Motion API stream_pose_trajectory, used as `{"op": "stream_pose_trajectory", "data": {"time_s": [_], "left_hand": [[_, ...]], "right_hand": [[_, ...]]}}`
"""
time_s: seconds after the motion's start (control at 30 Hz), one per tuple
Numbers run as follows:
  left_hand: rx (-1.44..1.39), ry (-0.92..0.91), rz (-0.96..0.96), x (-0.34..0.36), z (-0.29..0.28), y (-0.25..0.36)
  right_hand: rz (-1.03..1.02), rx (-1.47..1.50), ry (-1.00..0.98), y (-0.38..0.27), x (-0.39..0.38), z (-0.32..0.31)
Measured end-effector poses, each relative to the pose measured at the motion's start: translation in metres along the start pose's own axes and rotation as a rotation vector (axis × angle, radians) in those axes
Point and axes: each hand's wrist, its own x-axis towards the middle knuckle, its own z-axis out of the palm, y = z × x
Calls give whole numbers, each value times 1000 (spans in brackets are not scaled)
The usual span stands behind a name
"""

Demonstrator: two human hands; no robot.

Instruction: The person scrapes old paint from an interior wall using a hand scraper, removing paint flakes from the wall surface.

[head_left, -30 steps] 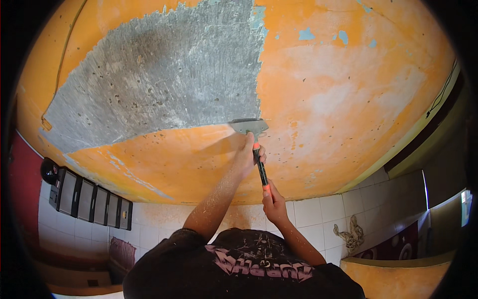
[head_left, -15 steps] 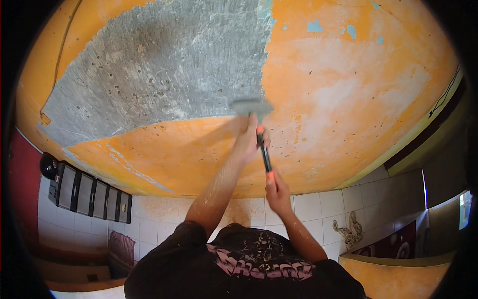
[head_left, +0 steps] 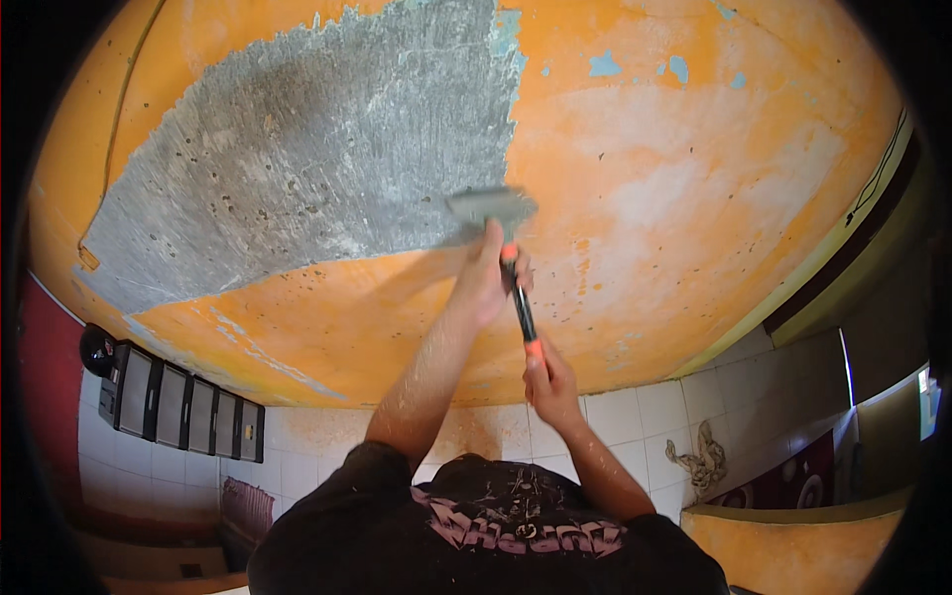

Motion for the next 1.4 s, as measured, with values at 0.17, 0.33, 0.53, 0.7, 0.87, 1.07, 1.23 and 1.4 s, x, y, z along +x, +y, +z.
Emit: {"op": "stream_pose_trajectory", "data": {"time_s": [0.17, 0.33, 0.53, 0.7, 0.87, 1.07, 1.23, 1.4], "left_hand": [[87, -33, 122, -1, 29, 27], [-12, 140, -56, -24, -29, -51], [47, -30, 126, 5, 31, 36], [91, -58, 195, 2, 33, 32], [10, 39, -15, -17, -14, -40], [10, -54, 126, 3, 32, 38], [35, -23, 115, -4, 13, 1], [7, 78, 16, -8, -10, -23]], "right_hand": [[21, 68, 7, -35, 8, 1], [114, 45, 15, 39, -32, 8], [-21, -17, -4, -44, 17, 1], [-57, 96, 1, -44, 15, 3], [69, 53, 4, 25, -26, 4], [59, 119, -73, -59, 14, -8], [20, 61, -47, -11, -2, -6], [116, 112, -41, -4, -16, 2]]}}
